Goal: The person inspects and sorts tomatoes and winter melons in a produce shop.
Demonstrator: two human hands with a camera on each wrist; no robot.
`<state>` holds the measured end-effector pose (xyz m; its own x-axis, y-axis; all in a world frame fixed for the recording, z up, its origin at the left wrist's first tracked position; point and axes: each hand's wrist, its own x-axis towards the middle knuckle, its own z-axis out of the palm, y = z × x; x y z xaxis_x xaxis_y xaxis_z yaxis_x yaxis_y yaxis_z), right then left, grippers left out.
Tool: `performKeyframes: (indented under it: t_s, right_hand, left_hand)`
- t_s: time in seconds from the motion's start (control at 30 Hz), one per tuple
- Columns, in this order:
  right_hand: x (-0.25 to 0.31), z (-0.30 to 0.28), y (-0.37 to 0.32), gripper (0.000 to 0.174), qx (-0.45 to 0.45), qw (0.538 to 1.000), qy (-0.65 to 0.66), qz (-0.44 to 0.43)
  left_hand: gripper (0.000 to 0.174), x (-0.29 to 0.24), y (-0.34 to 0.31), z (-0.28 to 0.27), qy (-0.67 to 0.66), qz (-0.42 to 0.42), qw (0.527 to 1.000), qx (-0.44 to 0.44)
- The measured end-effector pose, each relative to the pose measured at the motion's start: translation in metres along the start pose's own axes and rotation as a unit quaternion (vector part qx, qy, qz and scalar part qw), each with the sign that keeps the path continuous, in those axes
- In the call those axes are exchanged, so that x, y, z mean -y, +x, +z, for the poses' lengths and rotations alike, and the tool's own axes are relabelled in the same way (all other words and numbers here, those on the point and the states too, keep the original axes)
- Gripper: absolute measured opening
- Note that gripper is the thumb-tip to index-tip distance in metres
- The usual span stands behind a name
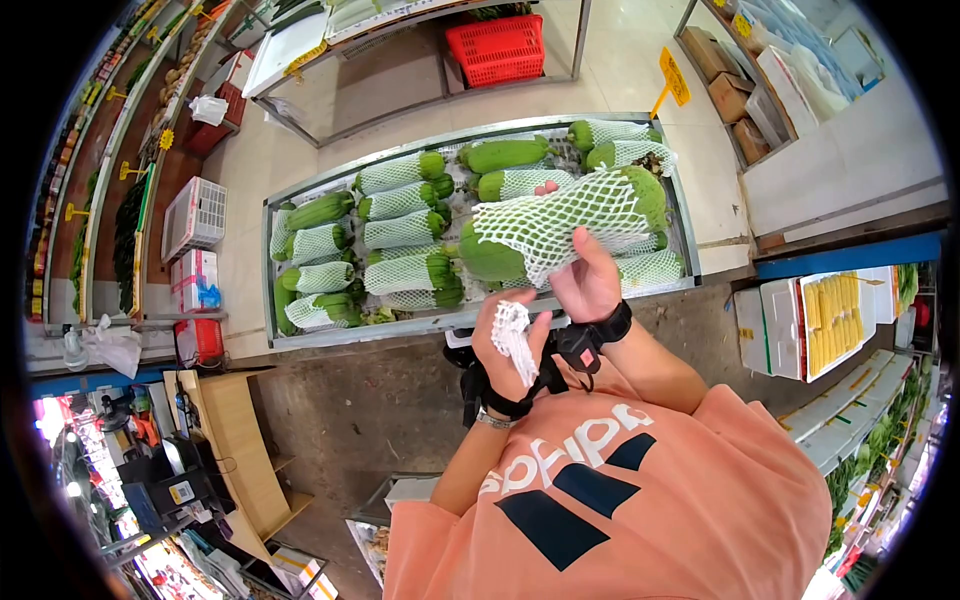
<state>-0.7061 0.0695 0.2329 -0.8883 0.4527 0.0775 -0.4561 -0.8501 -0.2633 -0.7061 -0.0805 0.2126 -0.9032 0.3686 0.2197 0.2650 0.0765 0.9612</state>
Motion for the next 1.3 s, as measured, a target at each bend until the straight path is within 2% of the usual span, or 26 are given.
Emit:
performKeyframes:
  t_s: [0.03, 0.07, 0.17, 0.3, 0.4, 0.5, 0.53, 0.63, 0.67, 0.77, 0.8, 0.9, 1.03, 1.17, 1.3]
  right_hand:
    - [-0.002, -0.001, -0.001, 0.065, -0.010, 1.000, -0.012, -0.006]
    - [-0.004, -0.003, -0.003, 0.065, -0.019, 0.999, -0.024, -0.011]
    - [-0.008, -0.006, -0.008, 0.066, -0.040, 0.998, -0.038, -0.014]
    - [-0.012, 0.000, -0.012, 0.067, -0.054, 0.997, -0.050, -0.017]
    - [-0.016, -0.007, -0.016, 0.066, -0.071, 0.996, -0.056, -0.010]
    - [-0.022, -0.014, -0.020, 0.064, -0.080, 0.991, -0.106, -0.020]
    - [-0.024, -0.010, -0.022, 0.064, -0.081, 0.991, -0.109, -0.021]
    - [-0.033, -0.008, -0.025, 0.065, -0.088, 0.989, -0.114, -0.038]
    - [-0.037, -0.008, -0.027, 0.066, -0.091, 0.987, -0.121, -0.046]
    - [-0.046, -0.001, -0.029, 0.066, -0.101, 0.982, -0.142, -0.067]
    - [-0.048, 0.002, -0.031, 0.066, -0.106, 0.980, -0.148, -0.075]
    - [-0.056, 0.002, -0.038, 0.067, -0.122, 0.975, -0.164, -0.086]
    - [-0.066, 0.004, -0.043, 0.066, -0.140, 0.972, -0.156, -0.104]
    - [-0.077, 0.002, -0.051, 0.062, -0.159, 0.960, -0.191, -0.129]
    - [-0.083, -0.009, -0.062, 0.058, -0.209, 0.946, -0.213, -0.126]
  left_hand:
    - [0.027, -0.006, 0.003, 0.003, 0.041, 0.034, 0.998, -0.034]
    - [0.029, -0.013, 0.005, 0.004, 0.035, -0.022, 0.999, -0.031]
    - [0.030, -0.014, 0.012, 0.008, 0.054, -0.006, 0.997, -0.048]
    - [0.024, -0.021, 0.013, 0.010, 0.015, 0.001, 0.999, -0.040]
    - [0.027, -0.019, 0.014, 0.002, 0.010, -0.052, 0.998, -0.018]
    - [0.021, -0.019, 0.019, -0.009, -0.057, -0.072, 0.996, -0.014]
    - [0.015, -0.024, 0.017, -0.010, -0.173, -0.133, 0.975, -0.031]
    - [0.013, -0.024, 0.020, -0.029, -0.248, -0.204, 0.947, 0.019]
    - [0.014, -0.025, 0.023, -0.032, -0.240, -0.202, 0.949, 0.022]
    - [0.021, -0.020, 0.027, -0.053, -0.263, -0.275, 0.924, 0.044]
    - [0.024, -0.030, 0.030, -0.054, -0.291, -0.262, 0.920, 0.026]
    - [0.027, -0.020, 0.029, -0.072, -0.265, -0.282, 0.920, 0.060]
    - [0.021, -0.002, 0.030, -0.088, -0.243, -0.294, 0.922, 0.068]
    - [0.016, 0.023, 0.026, -0.101, -0.207, -0.258, 0.942, 0.058]
    - [0.015, 0.024, 0.020, -0.102, -0.258, -0.261, 0.926, 0.087]
